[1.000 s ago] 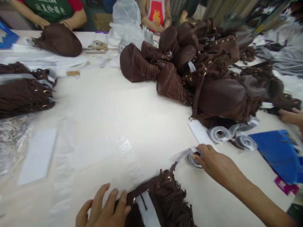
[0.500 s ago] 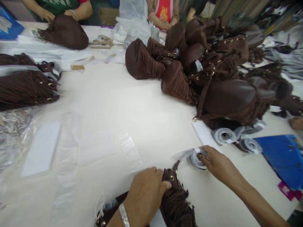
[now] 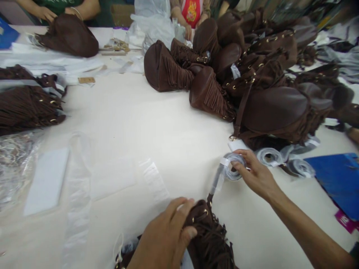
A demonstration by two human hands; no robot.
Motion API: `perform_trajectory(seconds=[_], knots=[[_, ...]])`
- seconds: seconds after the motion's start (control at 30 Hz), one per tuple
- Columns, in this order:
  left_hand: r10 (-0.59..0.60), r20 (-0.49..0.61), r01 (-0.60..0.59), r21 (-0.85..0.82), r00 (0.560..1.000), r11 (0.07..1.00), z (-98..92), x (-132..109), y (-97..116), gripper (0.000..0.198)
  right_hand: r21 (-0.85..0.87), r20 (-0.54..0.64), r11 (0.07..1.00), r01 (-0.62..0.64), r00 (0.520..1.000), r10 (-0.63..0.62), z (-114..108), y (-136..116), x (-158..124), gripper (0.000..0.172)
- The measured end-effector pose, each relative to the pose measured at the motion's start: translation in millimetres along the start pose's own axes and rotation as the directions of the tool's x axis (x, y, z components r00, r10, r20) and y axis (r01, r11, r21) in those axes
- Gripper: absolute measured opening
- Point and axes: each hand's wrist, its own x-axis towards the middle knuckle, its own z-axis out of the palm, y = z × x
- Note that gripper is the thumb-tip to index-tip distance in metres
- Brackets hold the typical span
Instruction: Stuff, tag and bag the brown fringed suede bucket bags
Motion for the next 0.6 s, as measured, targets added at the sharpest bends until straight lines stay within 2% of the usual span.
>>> perform_trajectory(seconds=[0.07, 0.13, 0.2, 0.27, 0.3, 0.33, 0.37, 0.4, 0.47, 0.53, 0.6], knots=[[-0.157, -0.067, 0.160, 0.043, 0.985, 0.986, 4.7, -15, -9, 0.033, 0.085, 0.065, 0.996, 0.000, 0.998, -0.005, 5, -10, 5, 0.047], [-0.214, -0.082, 0.222, 0.107, 0.973, 0.969, 13.6, -29, -15, 0.025, 0.148, 0.127, 0.989, -0.011, 0.992, -0.008, 13, -26, 9, 0.052], [-0.170, -0.074, 0.180, 0.150, 0.983, 0.972, 22.6, -37, -17, 0.020, 0.208, 0.162, 0.978, 0.015, 0.986, -0.050, 22, -48, 11, 0.052], [-0.060, -0.096, 0.076, 0.168, 0.994, 0.983, 28.6, -38, -15, 0.020, 0.254, 0.181, 0.961, 0.110, 0.970, -0.159, 32, -75, 14, 0.051], [0.006, -0.119, 0.015, 0.177, 0.993, 0.984, 30.2, -37, -14, 0.023, 0.268, 0.215, 0.947, 0.178, 0.947, -0.239, 36, -89, 15, 0.048], [0.066, -0.144, -0.039, 0.187, 0.987, 0.982, 30.9, -35, -12, 0.025, 0.281, 0.280, 0.926, 0.251, 0.902, -0.330, 40, -103, 15, 0.046], [0.111, -0.176, -0.075, 0.197, 0.978, 0.977, 30.9, -34, -10, 0.027, 0.305, 0.378, 0.897, 0.320, 0.824, -0.422, 45, -116, 16, 0.044], [0.137, -0.210, -0.093, 0.206, 0.968, 0.974, 30.5, -33, -8, 0.027, 0.342, 0.498, 0.863, 0.372, 0.707, -0.502, 49, -128, 17, 0.042], [0.157, -0.275, -0.100, 0.212, 0.949, 0.972, 29.0, -33, -5, 0.022, 0.439, 0.707, 0.808, 0.392, 0.403, -0.580, 62, -146, 17, 0.040], [0.165, -0.328, -0.098, 0.212, 0.930, 0.972, 27.5, -36, -2, 0.015, 0.504, 0.818, 0.795, 0.339, 0.108, -0.565, 82, -157, 12, 0.036], [0.169, -0.369, -0.091, 0.218, 0.914, 0.972, 26.0, -38, 0, 0.011, 0.515, 0.853, 0.780, 0.356, -0.125, -0.506, 107, -160, 4, 0.025]])
